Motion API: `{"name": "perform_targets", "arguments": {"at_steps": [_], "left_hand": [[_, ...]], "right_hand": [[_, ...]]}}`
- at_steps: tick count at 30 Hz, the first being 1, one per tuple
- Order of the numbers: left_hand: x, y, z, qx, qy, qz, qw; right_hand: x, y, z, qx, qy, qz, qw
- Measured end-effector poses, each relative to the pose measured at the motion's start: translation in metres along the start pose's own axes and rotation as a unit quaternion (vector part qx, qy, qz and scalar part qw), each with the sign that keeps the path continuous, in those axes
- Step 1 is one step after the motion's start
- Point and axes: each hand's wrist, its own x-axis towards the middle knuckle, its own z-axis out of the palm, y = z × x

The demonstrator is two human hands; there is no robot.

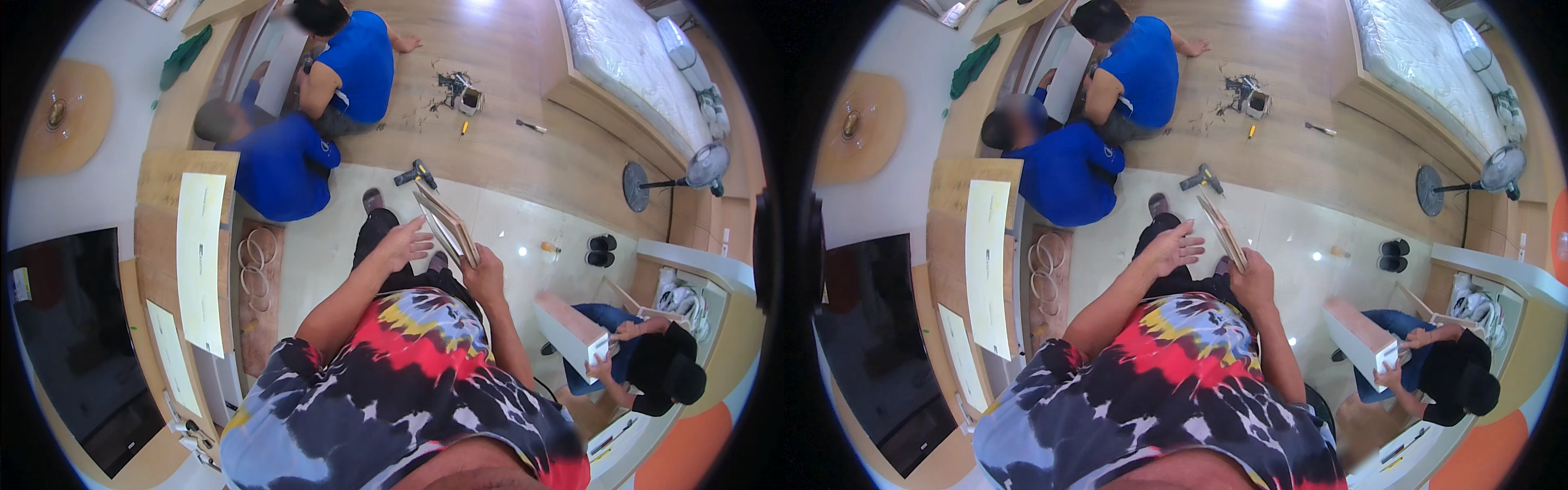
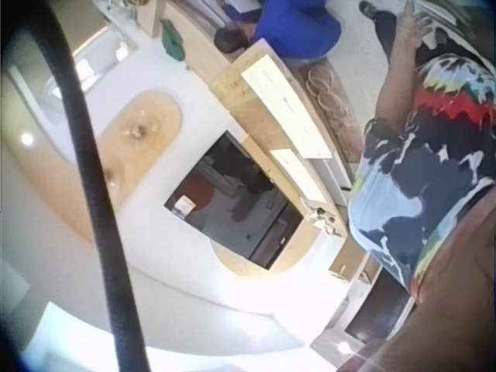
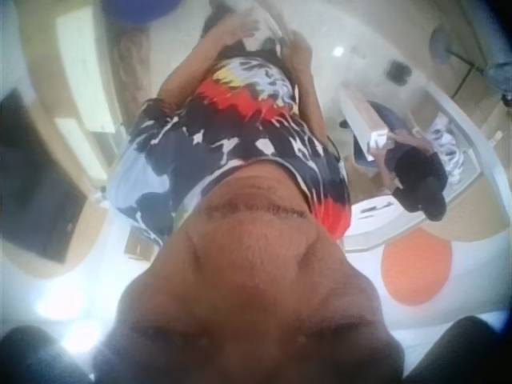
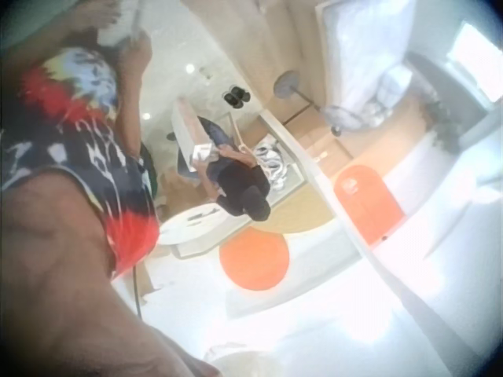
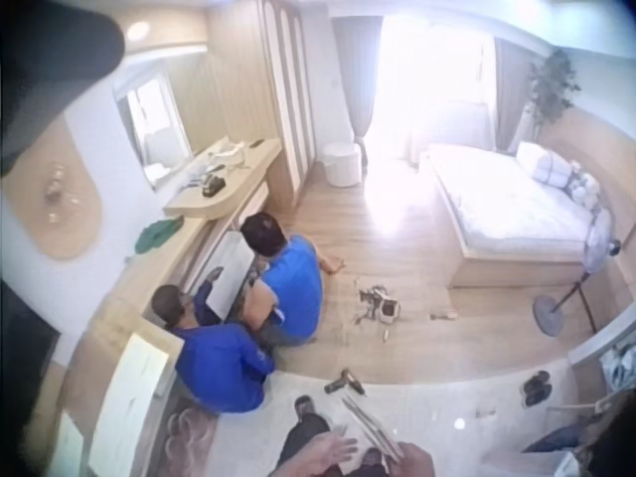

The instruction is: The person assembles furniture by handling wooden panels and frames, positioning them on a countertop, and using a utility knife to trim edges. Other people are present and also handling materials in the same room.

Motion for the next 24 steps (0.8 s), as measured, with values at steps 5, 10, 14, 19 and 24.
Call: {"name": "perform_targets", "arguments": {"at_steps": [5,10,14,19,24], "left_hand": [[0.11,0.113,-0.076,0.184,0.104,0.117,0.97],[0.212,0.287,-0.14,0.432,0.306,0.304,0.792],[0.255,0.407,-0.215,0.37,0.427,0.333,0.755],[0.301,0.465,-0.28,0.256,0.491,0.251,0.794],[0.345,0.492,-0.268,0.165,0.309,0.27,0.897]], "right_hand": [[0.067,-0.01,-0.012,-0.031,0.0,0.065,0.997],[0.123,-0.033,0.001,-0.101,-0.027,0.151,0.983],[0.157,-0.062,-0.003,-0.15,-0.012,0.186,0.971],[0.201,-0.09,-0.023,-0.111,0.014,0.27,0.956],[0.224,-0.119,-0.023,-0.082,0.032,0.307,0.948]]}}
